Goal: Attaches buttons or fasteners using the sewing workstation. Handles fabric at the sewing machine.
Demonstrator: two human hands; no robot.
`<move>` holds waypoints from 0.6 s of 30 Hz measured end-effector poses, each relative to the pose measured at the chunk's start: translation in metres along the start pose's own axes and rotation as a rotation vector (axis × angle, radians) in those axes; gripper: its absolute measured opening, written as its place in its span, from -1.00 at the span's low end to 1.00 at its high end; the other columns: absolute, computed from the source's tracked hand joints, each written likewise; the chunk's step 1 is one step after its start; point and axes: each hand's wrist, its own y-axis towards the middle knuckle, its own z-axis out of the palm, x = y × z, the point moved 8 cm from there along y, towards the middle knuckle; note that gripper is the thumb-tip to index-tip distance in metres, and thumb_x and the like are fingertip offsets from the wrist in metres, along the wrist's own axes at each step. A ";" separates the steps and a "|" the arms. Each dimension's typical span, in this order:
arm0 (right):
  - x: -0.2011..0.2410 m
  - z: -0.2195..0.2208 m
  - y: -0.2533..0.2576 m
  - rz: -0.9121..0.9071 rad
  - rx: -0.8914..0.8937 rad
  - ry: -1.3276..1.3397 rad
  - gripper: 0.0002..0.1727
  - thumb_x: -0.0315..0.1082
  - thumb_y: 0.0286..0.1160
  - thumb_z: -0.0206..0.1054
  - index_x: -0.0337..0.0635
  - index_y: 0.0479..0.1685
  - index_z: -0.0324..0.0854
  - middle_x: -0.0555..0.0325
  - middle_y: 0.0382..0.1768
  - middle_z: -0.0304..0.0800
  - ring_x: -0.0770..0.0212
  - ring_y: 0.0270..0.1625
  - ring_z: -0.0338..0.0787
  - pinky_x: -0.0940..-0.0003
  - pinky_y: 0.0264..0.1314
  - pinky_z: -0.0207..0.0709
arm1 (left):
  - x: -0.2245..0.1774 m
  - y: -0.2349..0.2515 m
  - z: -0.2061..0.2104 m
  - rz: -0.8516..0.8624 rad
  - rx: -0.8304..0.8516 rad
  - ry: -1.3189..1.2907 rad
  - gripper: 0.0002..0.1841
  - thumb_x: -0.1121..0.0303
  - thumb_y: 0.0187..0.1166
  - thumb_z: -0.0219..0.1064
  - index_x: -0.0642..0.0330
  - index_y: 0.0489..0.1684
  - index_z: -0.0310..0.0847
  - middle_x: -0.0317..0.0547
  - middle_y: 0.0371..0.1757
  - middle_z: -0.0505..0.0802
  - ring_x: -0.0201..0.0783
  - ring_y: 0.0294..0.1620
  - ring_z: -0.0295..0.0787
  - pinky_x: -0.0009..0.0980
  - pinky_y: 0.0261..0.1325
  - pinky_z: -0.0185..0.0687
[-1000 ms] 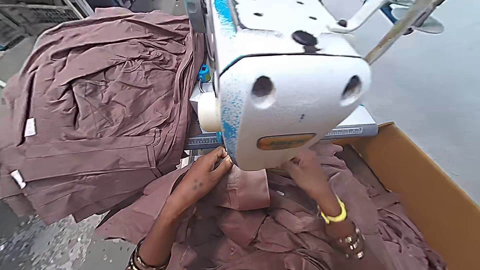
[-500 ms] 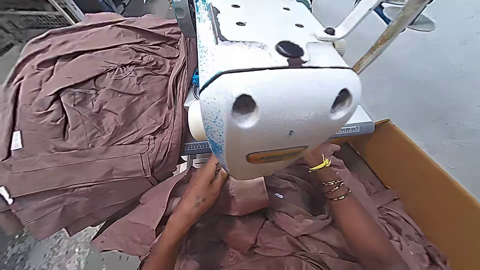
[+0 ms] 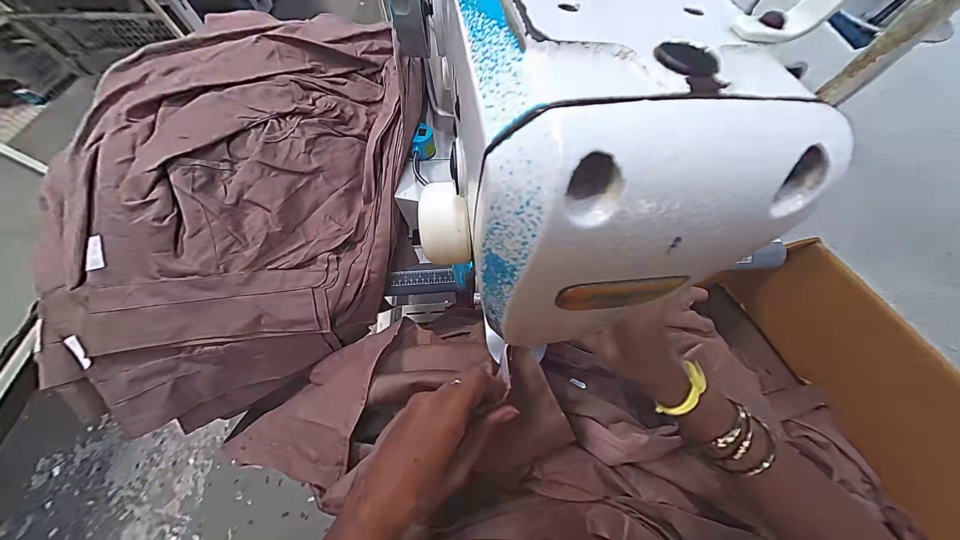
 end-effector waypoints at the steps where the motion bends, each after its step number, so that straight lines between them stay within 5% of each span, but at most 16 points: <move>1: 0.020 0.007 -0.003 -0.146 -0.002 -0.045 -0.72 -0.20 0.63 0.30 -0.18 -0.38 0.72 0.04 -0.43 0.82 0.15 -0.27 0.84 0.31 -0.14 0.71 | 0.004 -0.002 -0.001 0.001 -0.007 -0.069 -0.68 0.03 0.79 0.16 0.12 -0.09 0.52 -0.25 -0.53 0.63 -0.51 -0.60 0.50 -0.65 -0.51 0.46; 4: 0.050 0.026 0.005 -0.301 0.131 -0.123 -0.72 -0.28 0.67 0.25 -0.11 -0.37 0.81 0.05 -0.38 0.92 0.03 -0.18 0.93 0.13 -0.07 0.74 | 0.019 -0.001 -0.002 -0.090 0.013 -0.196 -0.68 0.05 0.77 0.19 0.15 -0.09 0.49 -0.32 -0.52 0.57 -0.62 -0.57 0.43 -0.74 -0.47 0.36; 8: 0.027 0.026 0.008 -0.046 0.183 0.081 -0.79 -0.27 0.53 0.39 -0.21 -0.33 0.82 -0.03 -0.24 0.95 0.02 -0.07 0.94 0.09 -0.02 0.76 | 0.046 -0.011 -0.010 -0.365 -0.123 -0.164 -0.64 -0.05 0.67 0.24 0.05 0.06 0.63 -0.52 -0.46 0.71 -0.71 -0.54 0.54 -0.69 -0.46 0.48; 10: 0.005 0.028 -0.003 0.157 0.167 0.303 -0.77 -0.20 0.43 0.48 -0.22 -0.29 0.75 0.11 -0.29 0.87 0.35 -0.12 0.83 0.45 0.04 0.66 | 0.035 -0.015 -0.013 -0.229 -0.152 -0.146 -0.64 0.00 0.72 0.23 0.11 -0.11 0.73 -0.42 -0.44 0.77 -0.71 -0.48 0.60 -0.72 -0.38 0.53; 12: -0.010 0.036 -0.015 0.363 0.220 0.491 -0.70 -0.20 0.30 0.58 -0.25 -0.24 0.68 0.34 -0.35 0.78 0.71 -0.22 0.71 0.77 -0.05 0.58 | 0.006 -0.021 -0.002 -0.006 -0.043 -0.111 -0.70 0.11 0.77 0.19 0.13 -0.13 0.73 -0.23 -0.41 0.83 -0.51 -0.40 0.74 -0.57 -0.26 0.65; 15: -0.013 0.050 -0.020 0.463 0.234 0.600 -0.62 -0.15 0.23 0.64 -0.22 -0.29 0.59 0.48 -0.46 0.62 0.79 -0.39 0.51 0.84 -0.25 0.41 | -0.023 -0.032 0.029 0.179 0.219 -0.172 -0.74 0.21 0.77 0.20 0.14 -0.16 0.76 -0.12 -0.54 0.80 -0.26 -0.53 0.76 -0.35 -0.39 0.67; 18: -0.013 0.056 -0.015 0.543 0.193 0.579 -0.67 -0.24 0.19 0.61 -0.25 -0.36 0.58 0.45 -0.48 0.59 0.78 -0.39 0.50 0.83 -0.25 0.40 | -0.017 -0.034 0.033 0.154 0.288 -0.325 -0.70 0.18 0.78 0.20 0.19 -0.14 0.76 -0.10 -0.46 0.83 -0.33 -0.44 0.77 -0.43 -0.28 0.67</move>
